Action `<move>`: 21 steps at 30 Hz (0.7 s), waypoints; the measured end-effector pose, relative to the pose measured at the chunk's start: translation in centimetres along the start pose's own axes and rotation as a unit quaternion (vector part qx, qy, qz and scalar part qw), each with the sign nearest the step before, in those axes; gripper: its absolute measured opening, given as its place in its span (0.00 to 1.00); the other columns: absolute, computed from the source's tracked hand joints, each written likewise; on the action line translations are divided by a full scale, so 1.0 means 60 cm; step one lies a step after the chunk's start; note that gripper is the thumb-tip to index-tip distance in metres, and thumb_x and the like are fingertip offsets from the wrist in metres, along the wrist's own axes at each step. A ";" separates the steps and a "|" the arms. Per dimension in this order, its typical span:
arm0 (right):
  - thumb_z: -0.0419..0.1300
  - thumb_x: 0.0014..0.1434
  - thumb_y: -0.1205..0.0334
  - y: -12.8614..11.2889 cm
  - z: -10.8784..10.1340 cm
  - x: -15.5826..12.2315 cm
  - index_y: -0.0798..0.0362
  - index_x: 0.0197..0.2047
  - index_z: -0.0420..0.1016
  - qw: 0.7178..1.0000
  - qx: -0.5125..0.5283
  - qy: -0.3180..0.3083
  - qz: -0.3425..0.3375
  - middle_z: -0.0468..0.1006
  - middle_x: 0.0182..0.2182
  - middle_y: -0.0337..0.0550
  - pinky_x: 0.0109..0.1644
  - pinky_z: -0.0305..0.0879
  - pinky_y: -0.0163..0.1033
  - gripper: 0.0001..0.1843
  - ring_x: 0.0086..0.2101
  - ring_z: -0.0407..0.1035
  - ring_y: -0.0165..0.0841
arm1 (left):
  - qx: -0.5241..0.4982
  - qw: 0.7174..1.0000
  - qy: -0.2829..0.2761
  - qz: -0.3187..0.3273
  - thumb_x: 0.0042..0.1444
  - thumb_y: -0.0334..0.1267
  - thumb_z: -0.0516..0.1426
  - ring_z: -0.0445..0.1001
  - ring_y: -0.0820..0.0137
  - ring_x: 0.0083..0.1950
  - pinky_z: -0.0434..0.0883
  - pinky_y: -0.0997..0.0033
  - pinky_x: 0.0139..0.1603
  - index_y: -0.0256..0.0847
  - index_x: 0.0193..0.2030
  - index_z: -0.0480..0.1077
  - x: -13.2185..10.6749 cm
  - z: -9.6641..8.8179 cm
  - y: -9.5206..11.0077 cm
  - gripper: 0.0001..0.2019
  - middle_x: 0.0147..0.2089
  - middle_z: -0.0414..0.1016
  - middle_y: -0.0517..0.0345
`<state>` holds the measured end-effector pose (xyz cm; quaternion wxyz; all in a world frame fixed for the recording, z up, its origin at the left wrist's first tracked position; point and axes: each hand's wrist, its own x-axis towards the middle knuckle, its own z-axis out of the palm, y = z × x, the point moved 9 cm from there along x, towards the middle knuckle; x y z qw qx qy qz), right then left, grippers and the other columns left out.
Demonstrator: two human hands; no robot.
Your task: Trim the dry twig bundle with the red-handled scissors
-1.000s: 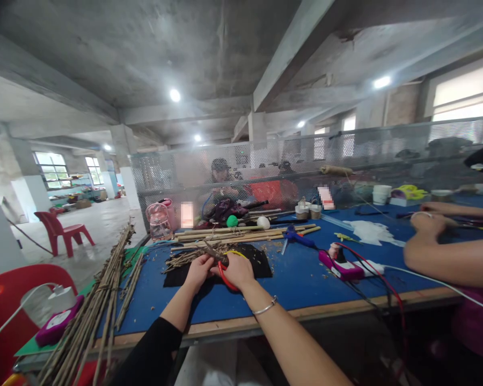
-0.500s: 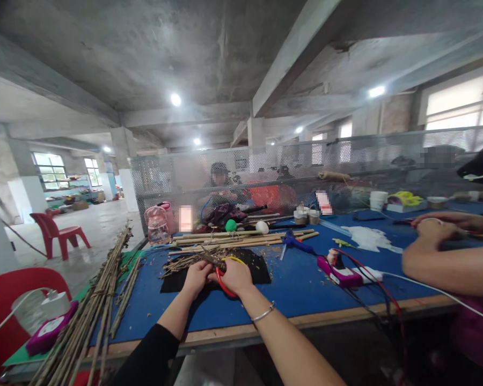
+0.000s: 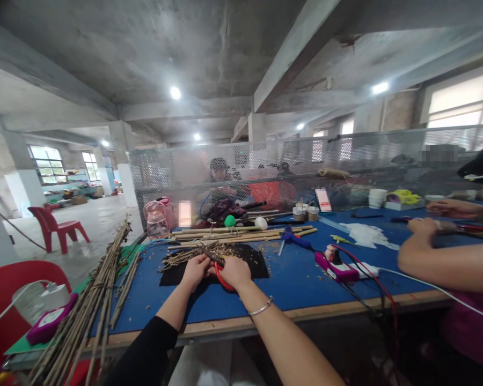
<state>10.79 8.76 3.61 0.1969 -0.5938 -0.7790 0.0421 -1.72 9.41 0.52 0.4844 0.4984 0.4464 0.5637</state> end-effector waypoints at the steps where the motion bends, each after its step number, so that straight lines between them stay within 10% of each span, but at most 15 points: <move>1: 0.50 0.46 0.34 0.000 -0.001 -0.001 0.48 0.36 0.73 1.000 0.001 0.001 0.003 0.77 0.35 0.47 0.38 0.61 0.38 0.28 0.37 0.71 0.39 | 0.001 1.000 0.002 -0.004 0.46 0.41 0.56 0.59 0.81 0.16 0.58 0.80 0.17 0.35 0.28 0.68 0.000 0.000 -0.001 0.10 0.22 0.69 0.60; 21: 0.52 0.47 0.36 -0.002 -0.011 -0.002 0.52 0.38 0.68 0.999 -0.005 0.037 -0.007 0.75 0.36 0.47 0.39 0.60 0.39 0.28 0.38 0.69 0.39 | 0.016 1.000 0.016 0.008 0.45 0.39 0.57 0.64 0.77 0.19 0.62 0.79 0.19 0.36 0.34 0.69 -0.004 -0.002 0.008 0.11 0.24 0.71 0.60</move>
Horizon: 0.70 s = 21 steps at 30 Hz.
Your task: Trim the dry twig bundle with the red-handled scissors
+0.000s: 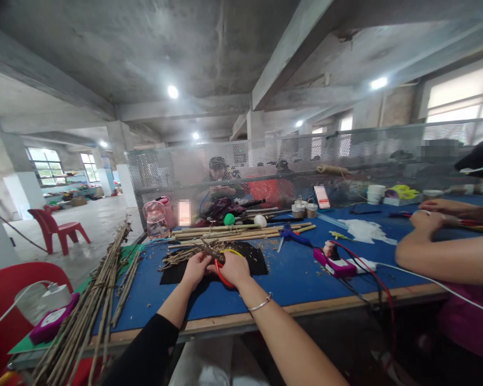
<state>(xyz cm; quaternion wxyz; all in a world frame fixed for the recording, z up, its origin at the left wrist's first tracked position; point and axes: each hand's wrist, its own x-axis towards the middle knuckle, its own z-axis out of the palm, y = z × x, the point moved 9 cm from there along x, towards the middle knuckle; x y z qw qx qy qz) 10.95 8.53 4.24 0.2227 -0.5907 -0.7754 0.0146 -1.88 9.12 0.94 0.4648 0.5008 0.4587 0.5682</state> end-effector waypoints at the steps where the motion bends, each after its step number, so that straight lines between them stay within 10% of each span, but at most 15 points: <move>1: 0.52 0.47 0.36 0.000 0.000 0.000 0.52 0.38 0.68 1.000 0.001 0.001 0.000 0.75 0.36 0.47 0.39 0.60 0.39 0.28 0.38 0.69 0.39 | 0.002 1.000 0.006 -0.001 0.44 0.39 0.58 0.63 0.78 0.19 0.61 0.79 0.19 0.35 0.32 0.70 0.000 -0.002 0.000 0.10 0.23 0.71 0.60; 21: 0.50 0.46 0.33 0.004 0.012 0.005 0.50 0.36 0.70 1.000 0.001 -0.018 0.004 0.76 0.35 0.47 0.36 0.61 0.37 0.30 0.36 0.71 0.39 | 0.011 1.000 -0.013 0.001 0.44 0.41 0.58 0.57 0.81 0.16 0.56 0.81 0.16 0.34 0.26 0.70 0.002 0.000 -0.004 0.10 0.17 0.65 0.63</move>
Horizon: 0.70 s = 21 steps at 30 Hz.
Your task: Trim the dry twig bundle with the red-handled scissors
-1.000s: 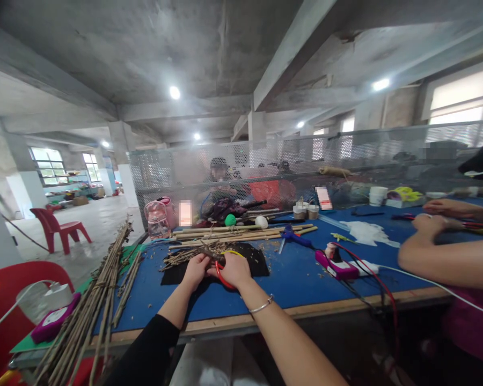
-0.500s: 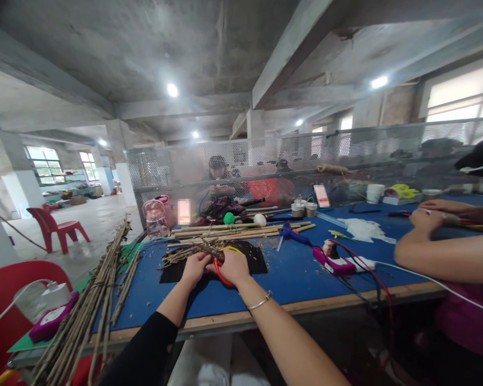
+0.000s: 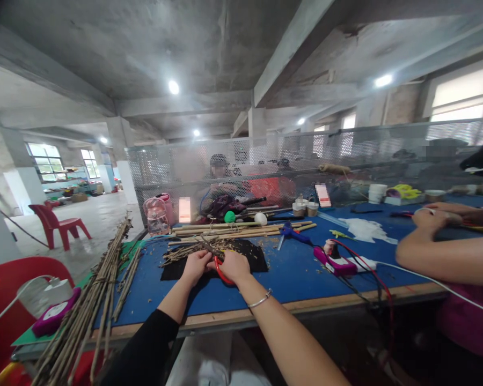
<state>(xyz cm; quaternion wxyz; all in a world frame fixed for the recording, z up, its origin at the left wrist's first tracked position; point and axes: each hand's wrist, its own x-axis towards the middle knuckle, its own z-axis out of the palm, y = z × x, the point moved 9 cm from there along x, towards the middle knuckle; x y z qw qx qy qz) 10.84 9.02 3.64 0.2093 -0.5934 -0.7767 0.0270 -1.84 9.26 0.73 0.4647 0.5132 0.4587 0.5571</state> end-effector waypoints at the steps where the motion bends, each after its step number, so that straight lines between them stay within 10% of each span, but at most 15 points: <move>1: 0.50 0.46 0.33 0.000 0.001 0.000 0.50 0.36 0.71 1.000 -0.001 -0.004 0.001 0.77 0.35 0.47 0.36 0.61 0.38 0.30 0.37 0.71 0.39 | 0.004 1.000 -0.001 0.002 0.45 0.42 0.57 0.57 0.81 0.16 0.56 0.81 0.16 0.34 0.26 0.71 0.002 -0.001 -0.003 0.10 0.17 0.65 0.63; 21: 0.55 0.44 0.35 -0.007 -0.005 -0.003 0.53 0.39 0.69 1.000 -0.013 0.014 -0.015 0.74 0.38 0.48 0.43 0.60 0.38 0.30 0.41 0.69 0.39 | -0.025 0.999 0.002 -0.027 0.48 0.40 0.55 0.64 0.77 0.19 0.60 0.80 0.17 0.38 0.30 0.69 0.000 0.001 -0.010 0.07 0.22 0.71 0.59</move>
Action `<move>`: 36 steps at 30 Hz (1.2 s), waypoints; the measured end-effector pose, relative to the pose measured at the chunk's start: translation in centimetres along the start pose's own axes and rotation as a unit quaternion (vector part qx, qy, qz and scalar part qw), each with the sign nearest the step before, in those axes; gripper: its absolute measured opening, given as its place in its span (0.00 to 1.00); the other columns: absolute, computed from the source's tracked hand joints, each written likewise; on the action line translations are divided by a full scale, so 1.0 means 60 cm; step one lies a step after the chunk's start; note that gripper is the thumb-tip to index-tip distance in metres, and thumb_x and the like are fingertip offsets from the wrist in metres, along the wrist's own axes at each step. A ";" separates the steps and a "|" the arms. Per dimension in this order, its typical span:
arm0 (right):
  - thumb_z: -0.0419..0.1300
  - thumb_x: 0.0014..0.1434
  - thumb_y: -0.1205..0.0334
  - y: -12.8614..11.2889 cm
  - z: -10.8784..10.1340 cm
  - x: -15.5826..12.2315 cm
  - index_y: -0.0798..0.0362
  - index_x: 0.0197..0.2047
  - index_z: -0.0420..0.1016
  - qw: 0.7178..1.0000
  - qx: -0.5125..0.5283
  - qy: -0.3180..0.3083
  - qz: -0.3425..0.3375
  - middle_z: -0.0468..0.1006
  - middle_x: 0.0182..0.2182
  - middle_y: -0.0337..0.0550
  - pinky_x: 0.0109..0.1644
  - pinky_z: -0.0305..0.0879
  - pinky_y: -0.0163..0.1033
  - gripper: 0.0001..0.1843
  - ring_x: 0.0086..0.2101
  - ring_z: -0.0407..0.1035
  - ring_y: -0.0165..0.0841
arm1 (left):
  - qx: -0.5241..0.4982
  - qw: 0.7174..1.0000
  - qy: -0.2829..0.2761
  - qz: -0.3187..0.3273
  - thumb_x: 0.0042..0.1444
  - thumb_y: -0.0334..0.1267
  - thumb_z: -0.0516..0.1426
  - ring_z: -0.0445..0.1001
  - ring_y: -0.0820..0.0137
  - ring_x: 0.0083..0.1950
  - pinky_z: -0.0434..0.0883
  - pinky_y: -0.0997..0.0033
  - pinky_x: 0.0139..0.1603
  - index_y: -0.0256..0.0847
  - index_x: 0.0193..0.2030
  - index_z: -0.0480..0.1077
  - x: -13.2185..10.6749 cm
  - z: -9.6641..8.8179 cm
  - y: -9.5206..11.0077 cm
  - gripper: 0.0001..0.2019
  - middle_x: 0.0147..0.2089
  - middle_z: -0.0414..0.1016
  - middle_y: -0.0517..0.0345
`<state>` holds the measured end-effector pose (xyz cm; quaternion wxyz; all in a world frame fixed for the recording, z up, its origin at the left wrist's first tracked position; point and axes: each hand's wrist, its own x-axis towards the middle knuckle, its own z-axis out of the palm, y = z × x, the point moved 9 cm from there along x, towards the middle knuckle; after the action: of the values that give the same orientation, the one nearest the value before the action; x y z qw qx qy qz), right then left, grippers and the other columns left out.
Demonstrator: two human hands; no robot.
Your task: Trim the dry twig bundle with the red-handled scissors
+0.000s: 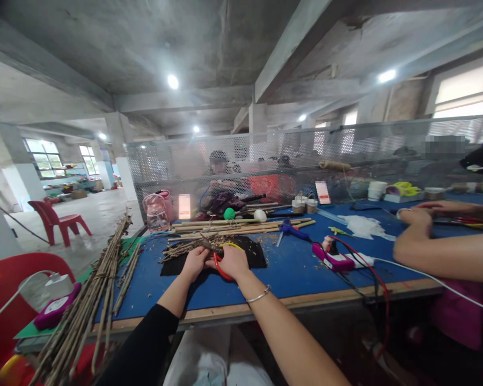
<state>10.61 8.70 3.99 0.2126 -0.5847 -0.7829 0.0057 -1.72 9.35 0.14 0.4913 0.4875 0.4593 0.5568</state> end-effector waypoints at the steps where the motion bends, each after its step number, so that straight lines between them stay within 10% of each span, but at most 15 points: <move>1: 0.54 0.44 0.35 0.001 0.000 0.000 0.53 0.39 0.69 1.000 0.000 -0.003 0.004 0.75 0.38 0.47 0.42 0.60 0.38 0.30 0.40 0.69 0.39 | 0.003 1.000 0.000 0.001 0.48 0.40 0.54 0.65 0.77 0.19 0.60 0.80 0.18 0.38 0.30 0.69 0.000 0.000 0.000 0.08 0.22 0.71 0.59; 36: 0.49 0.43 0.30 0.012 0.003 -0.002 0.50 0.36 0.71 1.000 -0.004 -0.012 0.023 0.76 0.34 0.48 0.37 0.62 0.39 0.32 0.37 0.71 0.40 | -0.032 0.999 0.025 0.006 0.40 0.36 0.61 0.71 0.74 0.26 0.66 0.79 0.24 0.34 0.34 0.71 0.004 -0.012 0.000 0.12 0.28 0.75 0.54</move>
<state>11.24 8.86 3.63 0.2007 -0.6035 -0.7715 0.0150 -2.46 9.58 0.09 0.4916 0.4605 0.4504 0.5860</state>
